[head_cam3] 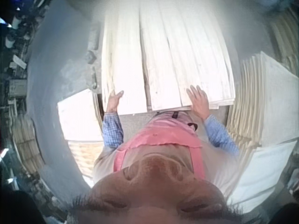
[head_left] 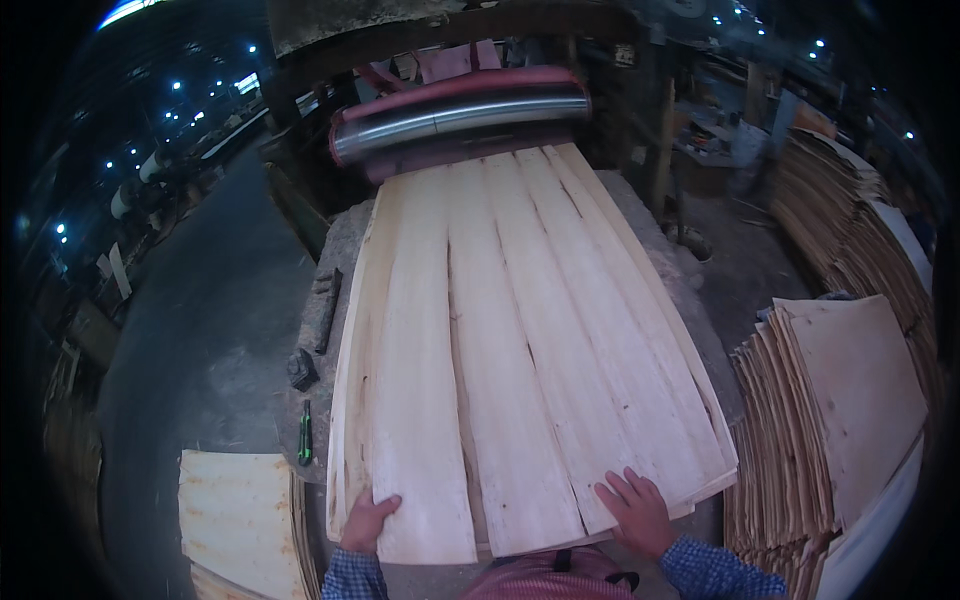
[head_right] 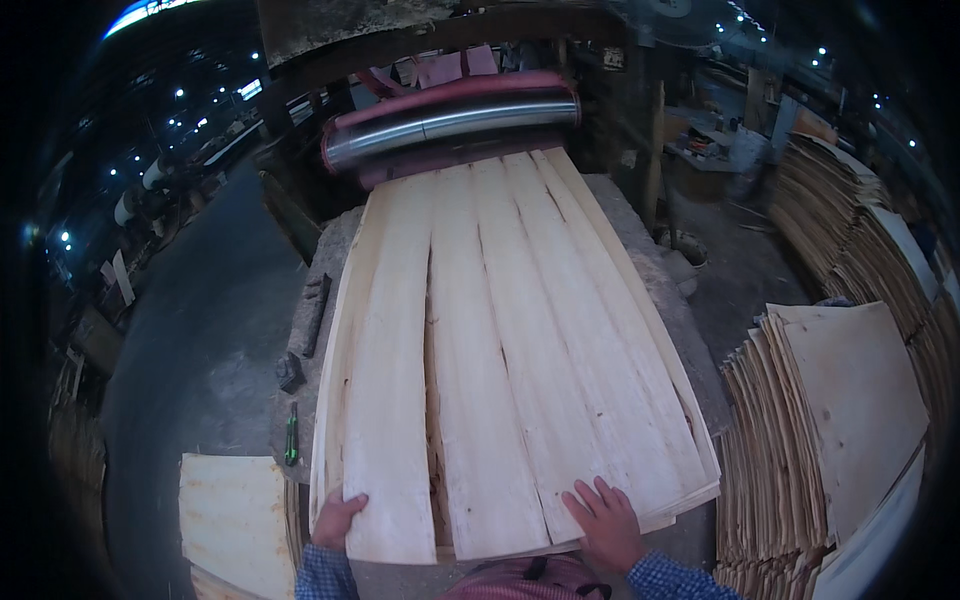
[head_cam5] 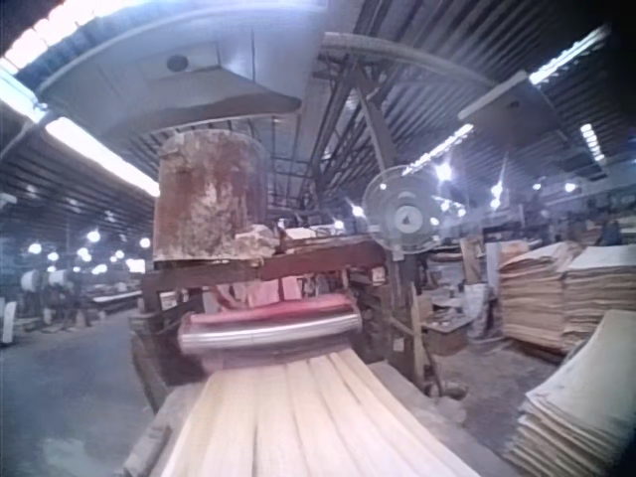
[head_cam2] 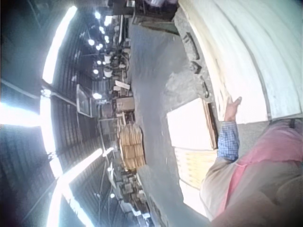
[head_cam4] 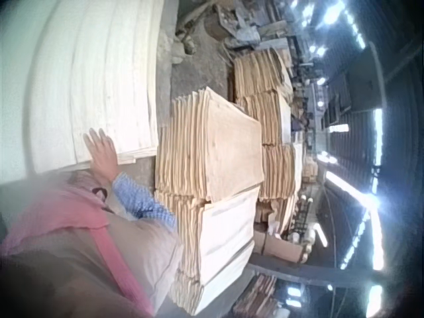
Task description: The person uses a utility knife to cut metal ties on stacks of wood veneer, feeds veneer sheets into a machine roller, and then organizes the sheets into a pile.
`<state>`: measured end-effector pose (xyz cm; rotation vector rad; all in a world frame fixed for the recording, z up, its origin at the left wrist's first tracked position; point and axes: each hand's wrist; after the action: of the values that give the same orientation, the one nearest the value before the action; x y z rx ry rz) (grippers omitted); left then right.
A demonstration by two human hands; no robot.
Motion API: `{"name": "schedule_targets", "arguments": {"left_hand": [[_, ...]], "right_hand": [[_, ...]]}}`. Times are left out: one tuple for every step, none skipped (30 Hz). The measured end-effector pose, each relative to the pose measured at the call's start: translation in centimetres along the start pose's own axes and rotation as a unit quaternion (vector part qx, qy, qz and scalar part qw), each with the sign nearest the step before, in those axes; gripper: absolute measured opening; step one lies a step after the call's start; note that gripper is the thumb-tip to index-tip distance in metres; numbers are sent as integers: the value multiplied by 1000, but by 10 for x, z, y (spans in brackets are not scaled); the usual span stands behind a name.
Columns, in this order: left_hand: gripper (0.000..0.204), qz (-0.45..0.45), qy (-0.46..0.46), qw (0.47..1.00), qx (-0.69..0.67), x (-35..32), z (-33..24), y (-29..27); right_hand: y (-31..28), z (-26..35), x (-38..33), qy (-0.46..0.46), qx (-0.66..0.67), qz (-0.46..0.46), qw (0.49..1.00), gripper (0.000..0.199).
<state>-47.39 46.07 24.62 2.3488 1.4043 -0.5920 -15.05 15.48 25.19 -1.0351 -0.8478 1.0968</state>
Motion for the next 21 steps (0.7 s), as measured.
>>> {"name": "schedule_targets", "arguments": {"left_hand": [[42,5,30,999,17,12,-9,0],[41,6,60,998,33,27,-15,1],[40,8,91,995,49,36,-24,3],[40,2,85,996,11,41,-36,10],[39,-1,76,997,-28,46,-48,18],[39,-7,68,995,-67,47,-52,24],[35,-15,57,992,-108,44,-50,22],[32,-20,48,987,-150,42,-48,14],[29,-31,40,980,-191,38,-47,8],[24,-60,49,986,-147,33,-43,3],[19,-90,53,989,-106,30,-33,-2],[16,-127,52,988,-66,27,-18,-10],[14,-169,40,985,-24,21,2,-20],[21,-207,51,977,8,26,29,-41],[24,-272,53,958,73,27,34,-42],[25,-334,77,932,116,30,52,-55],[28,-339,63,931,117,31,56,-60],[28,-349,70,925,134,31,53,-61],[30,-363,47,919,147,29,63,-70],[33,-361,42,915,175,27,67,-75],[37,-354,40,912,205,31,66,-78]], "right_hand": [[4,-6,12,-8,6,-6,1000,71],[6,-13,27,-19,11,-13,1000,71],[5,-15,44,-29,20,-36,999,70],[6,-15,62,-35,32,-56,997,69],[6,-16,80,-38,42,-72,996,68],[9,-23,99,-37,49,-79,995,69],[16,-33,122,-37,57,-86,994,69],[21,-42,146,-36,64,-94,993,69],[25,-51,170,-44,72,-106,991,65],[33,-58,194,-55,84,-113,988,62],[55,-73,220,-59,79,-127,987,59],[74,-86,244,-68,77,-135,985,56],[78,-96,267,-38,72,-135,987,53],[85,-112,292,-37,58,-136,988,53],[88,-129,316,-46,22,-147,988,55],[90,-138,340,-65,-7,-157,985,59],[90,-146,361,-72,-11,-163,984,62],[91,-147,385,-30,-50,-106,993,62],[93,-141,404,-11,-76,-95,993,59],[94,-137,416,14,-106,-83,991,56],[92,-135,432,44,-96,-88,991,54]]}}
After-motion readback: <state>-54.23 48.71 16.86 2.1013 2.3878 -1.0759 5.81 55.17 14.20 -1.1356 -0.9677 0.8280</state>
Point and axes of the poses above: each hand's wrist, its own x-axis towards the middle knuckle, its own y-axis out of the palm, z = x × y, and after that the axes turned 2 degrees about -x, right-handed
